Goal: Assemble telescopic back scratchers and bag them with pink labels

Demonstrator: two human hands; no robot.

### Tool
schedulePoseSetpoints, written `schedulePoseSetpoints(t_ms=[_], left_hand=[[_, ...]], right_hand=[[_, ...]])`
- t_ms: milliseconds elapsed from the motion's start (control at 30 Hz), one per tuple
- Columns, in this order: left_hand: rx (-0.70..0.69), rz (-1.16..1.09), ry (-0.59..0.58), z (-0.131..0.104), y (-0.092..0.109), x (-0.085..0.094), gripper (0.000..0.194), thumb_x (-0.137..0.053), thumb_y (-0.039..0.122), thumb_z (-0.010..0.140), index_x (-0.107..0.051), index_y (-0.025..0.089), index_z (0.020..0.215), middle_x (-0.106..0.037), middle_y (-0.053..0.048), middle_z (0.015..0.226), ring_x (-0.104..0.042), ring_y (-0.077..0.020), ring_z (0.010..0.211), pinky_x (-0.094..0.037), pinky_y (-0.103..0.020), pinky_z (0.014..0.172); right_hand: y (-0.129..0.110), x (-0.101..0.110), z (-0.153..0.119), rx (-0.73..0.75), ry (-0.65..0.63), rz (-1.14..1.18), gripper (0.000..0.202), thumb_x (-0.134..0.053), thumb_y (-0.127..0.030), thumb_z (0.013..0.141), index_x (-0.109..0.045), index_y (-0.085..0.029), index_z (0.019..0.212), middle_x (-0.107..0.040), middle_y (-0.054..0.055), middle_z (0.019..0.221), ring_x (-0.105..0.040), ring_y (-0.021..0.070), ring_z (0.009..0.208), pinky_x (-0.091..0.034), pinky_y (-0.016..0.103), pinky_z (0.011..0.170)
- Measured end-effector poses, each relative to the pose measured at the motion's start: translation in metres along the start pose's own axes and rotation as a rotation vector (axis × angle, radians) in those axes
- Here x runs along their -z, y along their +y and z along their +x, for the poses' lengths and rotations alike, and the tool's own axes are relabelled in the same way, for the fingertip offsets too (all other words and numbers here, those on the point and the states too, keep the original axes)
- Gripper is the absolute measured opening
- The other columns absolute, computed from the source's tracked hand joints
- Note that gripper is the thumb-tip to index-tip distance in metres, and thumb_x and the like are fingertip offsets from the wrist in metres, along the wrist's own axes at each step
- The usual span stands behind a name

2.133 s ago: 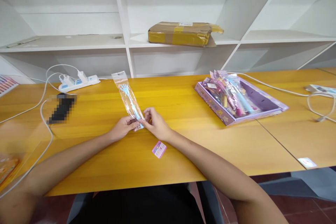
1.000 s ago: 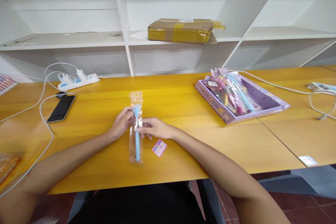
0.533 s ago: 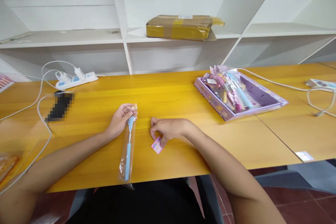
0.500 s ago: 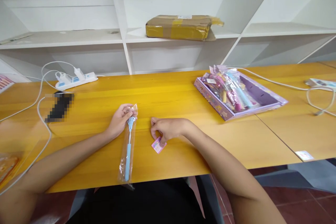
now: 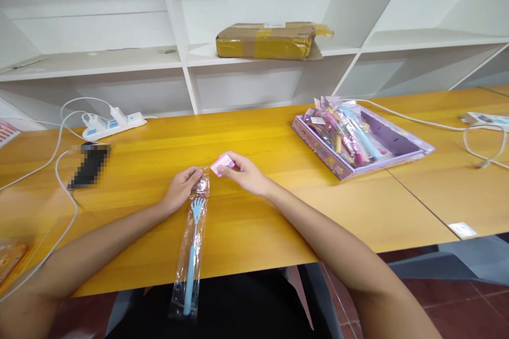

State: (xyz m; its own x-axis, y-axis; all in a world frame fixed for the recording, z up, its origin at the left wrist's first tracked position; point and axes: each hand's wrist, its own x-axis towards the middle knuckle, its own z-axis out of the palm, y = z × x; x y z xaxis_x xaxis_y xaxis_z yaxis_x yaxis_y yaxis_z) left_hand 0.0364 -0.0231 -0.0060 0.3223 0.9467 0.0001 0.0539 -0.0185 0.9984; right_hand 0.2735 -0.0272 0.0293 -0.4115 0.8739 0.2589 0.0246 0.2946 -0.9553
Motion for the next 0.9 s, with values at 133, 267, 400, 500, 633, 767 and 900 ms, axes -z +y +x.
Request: schedulePoseSetpoints(t_ms=[133, 267, 400, 500, 633, 767, 900], left_hand=[[0.035, 0.031, -0.073, 0.0, -0.001, -0.001, 0.044, -0.069, 0.063, 0.091, -0.066, 0.019, 0.093, -0.067, -0.001, 0.077, -0.066, -0.0169, 0.064, -0.054, -0.029, 0.062], [0.038, 0.039, -0.139, -0.001, 0.001, 0.0, 0.043, -0.068, 0.061, 0.092, -0.065, 0.018, 0.094, -0.067, -0.001, 0.083, -0.067, -0.0179, 0.072, -0.055, -0.029, 0.066], [-0.016, 0.04, -0.196, -0.001, 0.004, 0.001, 0.029, -0.066, 0.047, 0.095, -0.068, 0.018, 0.098, -0.069, -0.002, 0.091, -0.066, -0.0175, 0.084, -0.053, -0.029, 0.078], [-0.052, 0.019, -0.204, 0.0, 0.005, 0.002, 0.019, -0.067, 0.033, 0.093, -0.07, 0.017, 0.104, -0.072, -0.003, 0.098, -0.068, -0.0177, 0.09, -0.053, -0.029, 0.085], [-0.076, 0.036, -0.231, 0.002, 0.0, 0.005, 0.027, -0.072, 0.029, 0.089, -0.071, 0.016, 0.113, -0.075, -0.006, 0.102, -0.069, -0.0171, 0.086, -0.054, -0.03, 0.083], [-0.086, 0.064, -0.239, 0.006, -0.006, 0.007, 0.028, -0.075, 0.034, 0.091, -0.075, 0.015, 0.11, -0.078, -0.008, 0.102, -0.071, -0.0175, 0.084, -0.056, -0.033, 0.084], [-0.094, 0.051, -0.235, 0.007, -0.007, 0.007, 0.034, -0.08, 0.037, 0.088, -0.077, 0.015, 0.113, -0.079, -0.011, 0.116, -0.073, -0.0231, 0.101, -0.056, -0.039, 0.095]], right_hand=[[0.006, -0.015, -0.003, 0.079, 0.089, -0.081, 0.038, -0.071, -0.046, 0.096, -0.063, -0.022, 0.124, -0.07, 0.003, 0.101, -0.064, 0.0168, 0.088, -0.051, 0.031, 0.082], [0.011, -0.023, -0.005, 0.145, 0.083, -0.184, 0.026, -0.075, -0.045, 0.094, -0.068, -0.021, 0.099, -0.07, 0.003, 0.093, -0.064, 0.0171, 0.087, -0.049, 0.032, 0.083], [0.018, -0.025, -0.004, 0.162, 0.174, -0.315, 0.025, -0.077, -0.046, 0.092, -0.069, -0.023, 0.091, -0.069, 0.001, 0.089, -0.061, 0.0177, 0.088, -0.048, 0.032, 0.084], [0.025, -0.024, -0.002, 0.113, 0.235, -0.33, 0.026, -0.077, -0.047, 0.092, -0.068, -0.023, 0.09, -0.066, 0.0, 0.082, -0.057, 0.0162, 0.077, -0.047, 0.03, 0.074], [0.028, -0.026, -0.002, 0.07, 0.312, -0.245, 0.029, -0.075, -0.049, 0.093, -0.065, -0.023, 0.1, -0.066, -0.001, 0.079, -0.051, 0.0133, 0.063, -0.044, 0.028, 0.06], [0.026, -0.03, -0.003, 0.126, 0.293, -0.174, 0.031, -0.07, -0.049, 0.096, -0.059, -0.024, 0.111, -0.071, 0.003, 0.092, -0.062, 0.0143, 0.068, -0.051, 0.029, 0.061], [0.027, -0.03, -0.004, 0.202, 0.278, -0.341, 0.021, -0.065, -0.044, 0.101, -0.059, -0.024, 0.105, -0.071, 0.005, 0.095, -0.068, 0.0175, 0.081, -0.056, 0.031, 0.066]])
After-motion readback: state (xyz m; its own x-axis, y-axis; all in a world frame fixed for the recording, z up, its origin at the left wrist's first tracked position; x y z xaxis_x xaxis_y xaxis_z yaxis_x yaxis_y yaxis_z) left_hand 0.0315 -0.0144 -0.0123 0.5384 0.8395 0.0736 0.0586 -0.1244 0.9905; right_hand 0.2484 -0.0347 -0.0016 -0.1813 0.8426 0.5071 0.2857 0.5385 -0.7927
